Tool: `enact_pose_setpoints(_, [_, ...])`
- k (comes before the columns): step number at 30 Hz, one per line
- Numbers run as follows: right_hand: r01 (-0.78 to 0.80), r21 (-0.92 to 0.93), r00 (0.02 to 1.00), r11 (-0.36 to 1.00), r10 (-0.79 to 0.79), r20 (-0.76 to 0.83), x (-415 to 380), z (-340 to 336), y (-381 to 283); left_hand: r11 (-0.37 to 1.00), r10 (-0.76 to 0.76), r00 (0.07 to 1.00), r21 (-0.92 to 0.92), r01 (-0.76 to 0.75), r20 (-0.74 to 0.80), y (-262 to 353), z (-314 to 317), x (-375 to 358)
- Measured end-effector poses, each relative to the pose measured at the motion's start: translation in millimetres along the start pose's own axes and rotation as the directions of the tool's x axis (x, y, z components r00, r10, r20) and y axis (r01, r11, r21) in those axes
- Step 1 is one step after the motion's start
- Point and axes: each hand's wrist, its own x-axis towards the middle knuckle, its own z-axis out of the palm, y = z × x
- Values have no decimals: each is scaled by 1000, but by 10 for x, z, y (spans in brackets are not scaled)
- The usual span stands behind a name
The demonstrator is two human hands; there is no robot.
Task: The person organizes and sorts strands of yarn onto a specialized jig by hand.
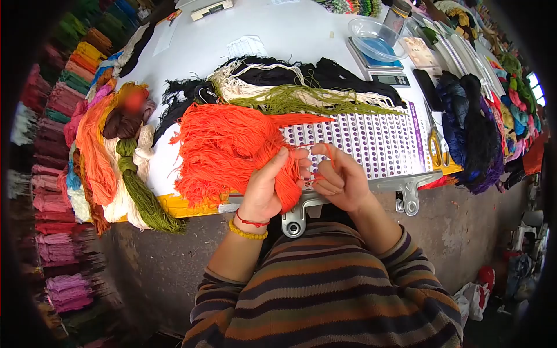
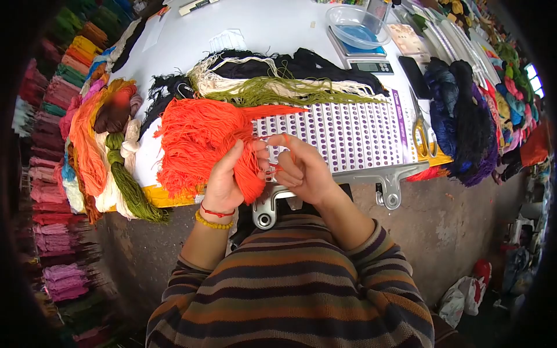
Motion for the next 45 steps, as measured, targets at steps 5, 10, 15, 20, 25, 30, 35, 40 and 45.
enact_pose_setpoints(5, [44,-689,938,723,-267,-220,49,182,112,998,45,999,33,-45,7,-47,30,9])
enact_pose_setpoints(10, [-193,-926,950,324,-175,-259,40,146,137,989,107,991,96,-115,80,-102,37,29])
enact_pose_setpoints(15, [-84,-866,953,493,-213,-214,51,-29,221,998,58,997,5,-58,54,-72,9,-5])
enact_pose_setpoints(20, [-81,-886,957,457,-213,-197,52,-60,224,997,73,996,16,-74,57,-76,38,0])
enact_pose_setpoints(25, [-63,-904,943,423,-271,-192,76,-65,246,994,71,994,78,-78,80,-88,59,9])
enact_pose_setpoints(30, [-36,-858,941,513,-271,-202,78,-79,258,996,55,995,62,-60,81,-85,43,0])
enact_pose_setpoints(35, [68,-756,911,651,-350,-220,110,-38,287,997,67,997,31,-68,38,-61,33,-4])
enact_pose_setpoints(40, [18,-800,910,600,-341,-235,92,-61,271,989,108,994,105,-107,3,-74,31,-13])
enact_pose_setpoints(45, [-62,-883,925,466,-304,-226,59,-70,229,919,259,966,313,-239,-23,-128,30,-2])
